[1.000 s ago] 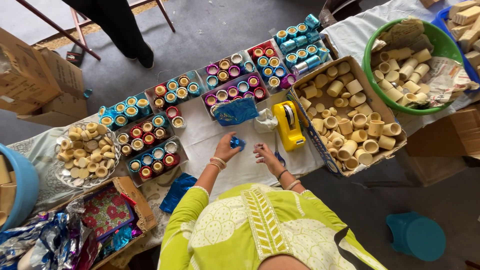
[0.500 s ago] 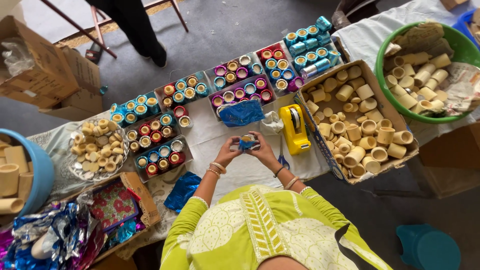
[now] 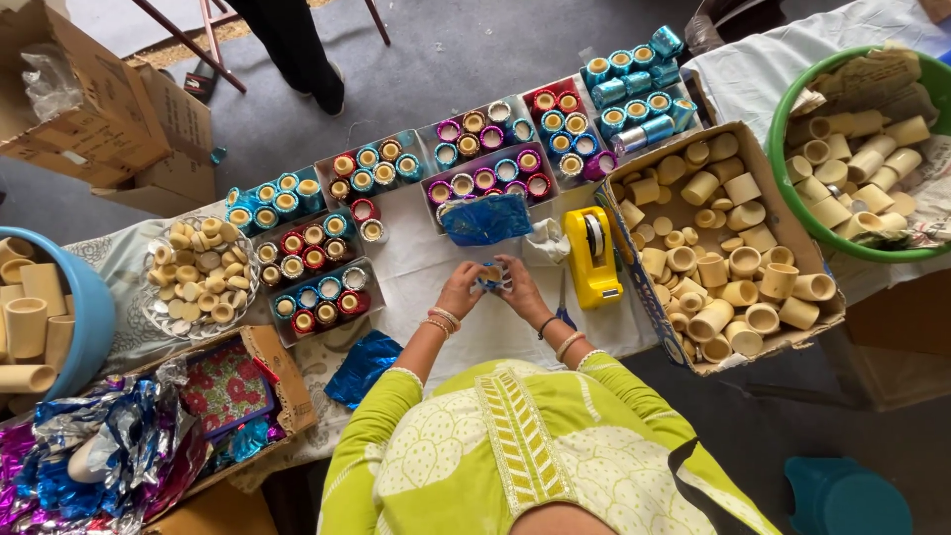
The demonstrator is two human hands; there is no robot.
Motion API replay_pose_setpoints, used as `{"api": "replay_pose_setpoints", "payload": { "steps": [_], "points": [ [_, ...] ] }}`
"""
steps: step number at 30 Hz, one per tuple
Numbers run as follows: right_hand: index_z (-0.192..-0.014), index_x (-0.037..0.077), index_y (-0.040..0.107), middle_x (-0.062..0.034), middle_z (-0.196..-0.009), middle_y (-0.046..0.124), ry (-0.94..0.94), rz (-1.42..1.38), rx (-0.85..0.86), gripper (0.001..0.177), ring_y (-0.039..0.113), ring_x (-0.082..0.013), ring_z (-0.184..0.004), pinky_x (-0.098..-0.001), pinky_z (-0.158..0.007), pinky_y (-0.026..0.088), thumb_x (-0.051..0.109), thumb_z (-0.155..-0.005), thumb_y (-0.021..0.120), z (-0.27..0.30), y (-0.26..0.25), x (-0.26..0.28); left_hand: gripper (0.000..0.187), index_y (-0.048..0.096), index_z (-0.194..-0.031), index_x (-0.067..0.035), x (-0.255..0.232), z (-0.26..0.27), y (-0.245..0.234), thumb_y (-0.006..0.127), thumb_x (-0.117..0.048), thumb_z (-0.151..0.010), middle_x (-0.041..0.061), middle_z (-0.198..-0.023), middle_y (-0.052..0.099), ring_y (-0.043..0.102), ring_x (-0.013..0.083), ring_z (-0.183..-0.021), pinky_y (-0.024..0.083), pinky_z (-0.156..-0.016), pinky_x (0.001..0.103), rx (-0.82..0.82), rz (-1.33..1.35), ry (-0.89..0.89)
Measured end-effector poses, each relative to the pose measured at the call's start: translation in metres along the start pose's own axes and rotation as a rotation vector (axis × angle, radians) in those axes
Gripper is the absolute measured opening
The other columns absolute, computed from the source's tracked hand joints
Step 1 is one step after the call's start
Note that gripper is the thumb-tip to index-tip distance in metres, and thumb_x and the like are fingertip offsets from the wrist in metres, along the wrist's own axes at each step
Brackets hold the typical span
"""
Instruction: Wrapping small decorative cups or lamps with blue foil at a workbench.
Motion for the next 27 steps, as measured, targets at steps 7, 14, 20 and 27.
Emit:
{"api": "replay_pose_setpoints", "payload": {
  "steps": [7,14,20,27],
  "points": [
    [-0.14,0.019,0.055,-0.0067,-0.119,0.061,-0.077,0.105,0.087,0.064,0.066,-0.0196,-0.103,-0.0305,-0.086,0.059,0.002,-0.084,0.082,0.001,-0.015,0.008,0.026,0.065,-0.103,-0.007,0.026,-0.011,0.019,0.076,-0.003,-0.08,0.012,-0.114,0.063,0.063,0.0365,-0.105,0.053,-0.088,0.043,0.016,-0.166,0.124],
    [-0.137,0.017,0.051,-0.0062,-0.107,0.066,0.034,0.048,0.09,0.068,0.067,-0.0196,-0.096,-0.032,-0.081,0.058,0.008,-0.078,0.084,-0.008,-0.02,0.011,0.011,0.065,-0.092,-0.008,0.021,-0.019,0.025,0.073,-0.005,-0.084,0.012,-0.1,0.058,0.061,0.0349,-0.097,0.052,-0.083,0.045,0.032,-0.261,0.087],
    [-0.132,0.013,0.052,-0.0064,-0.098,0.064,0.131,-0.024,0.048,0.063,0.066,-0.0179,-0.091,-0.0315,-0.078,0.057,0.008,-0.077,0.081,-0.011,-0.007,-0.011,0.014,0.065,-0.091,-0.01,0.018,-0.022,0.032,0.072,-0.004,-0.08,0.013,-0.099,0.058,0.06,0.0359,-0.097,0.051,-0.083,0.046,0.002,-0.273,0.033],
    [-0.125,0.007,0.052,-0.0047,-0.095,0.055,0.461,-0.343,-0.028,0.053,0.058,-0.0147,-0.078,-0.0294,-0.064,0.053,0.002,-0.077,0.074,-0.017,0.025,-0.072,0.023,0.06,-0.097,-0.01,0.0,-0.021,0.027,0.068,0.0,-0.079,0.013,-0.102,0.057,0.059,0.0367,-0.099,0.052,-0.082,0.048,-0.023,-0.29,-0.009]
  ]
}}
Point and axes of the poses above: each hand's wrist, its own z-axis away from the middle knuckle, its own y-axis out of the palm, x = y × z, the point moved 1 cm from there along -z, towards the middle knuckle
